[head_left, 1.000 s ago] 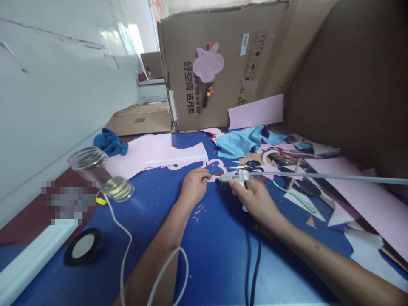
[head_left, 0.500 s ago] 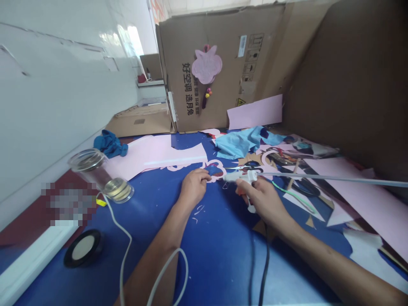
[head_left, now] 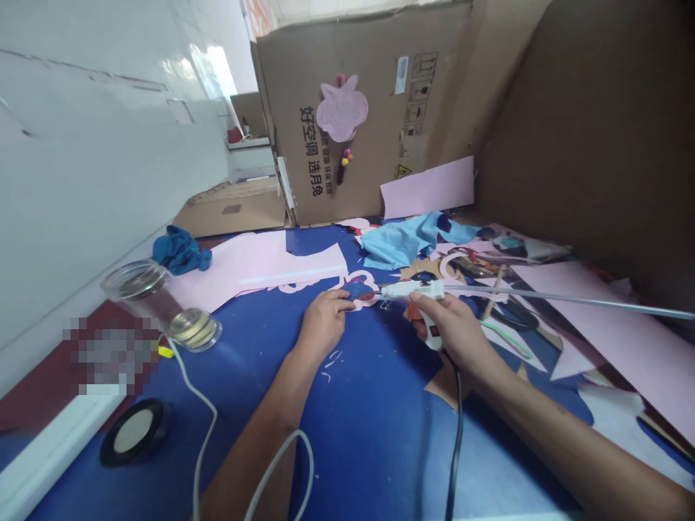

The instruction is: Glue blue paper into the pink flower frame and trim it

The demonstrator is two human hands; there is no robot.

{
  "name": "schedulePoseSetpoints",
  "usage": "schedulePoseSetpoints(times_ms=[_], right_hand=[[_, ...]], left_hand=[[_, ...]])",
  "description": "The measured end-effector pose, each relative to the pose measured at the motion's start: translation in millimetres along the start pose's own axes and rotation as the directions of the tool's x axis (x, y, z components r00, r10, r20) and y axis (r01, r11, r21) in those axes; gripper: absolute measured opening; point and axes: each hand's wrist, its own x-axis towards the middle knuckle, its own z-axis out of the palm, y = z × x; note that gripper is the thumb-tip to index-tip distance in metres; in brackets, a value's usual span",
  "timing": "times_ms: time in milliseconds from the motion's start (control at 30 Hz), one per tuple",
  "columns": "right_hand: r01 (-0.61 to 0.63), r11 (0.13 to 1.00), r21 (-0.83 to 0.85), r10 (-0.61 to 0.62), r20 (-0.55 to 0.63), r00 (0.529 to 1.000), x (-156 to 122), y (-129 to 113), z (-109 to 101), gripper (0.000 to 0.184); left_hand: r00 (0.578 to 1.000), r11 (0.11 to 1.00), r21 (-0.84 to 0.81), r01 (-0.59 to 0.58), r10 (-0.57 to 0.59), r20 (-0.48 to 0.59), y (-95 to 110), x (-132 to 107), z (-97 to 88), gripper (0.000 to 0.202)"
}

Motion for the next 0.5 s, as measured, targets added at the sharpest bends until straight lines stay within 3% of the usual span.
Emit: schedulePoseSetpoints(times_ms=[267,433,500], right_hand=[[0.013,0.998,0.055,-0.014,0.016,1.000,3,0,-3,0.042],[0.001,0.996,0.084,-0.002,0.006,1.000,0,-3,-3,0.042],[0.006,0.995,0.097,-0.007,0.002,1.000,0,-4,-4,0.042]], left_hand=[[0.990,0.979,0.147,-0.142,0.142,0.012,1,-6,-1.0,0.042],[0.993,0.981,0.161,-0.112,0.114,-0.003,14,-6,-11.2,0.041],[0.994,0.979,0.175,-0.106,0.099,0.051,20,-6,-16.3,0.041]])
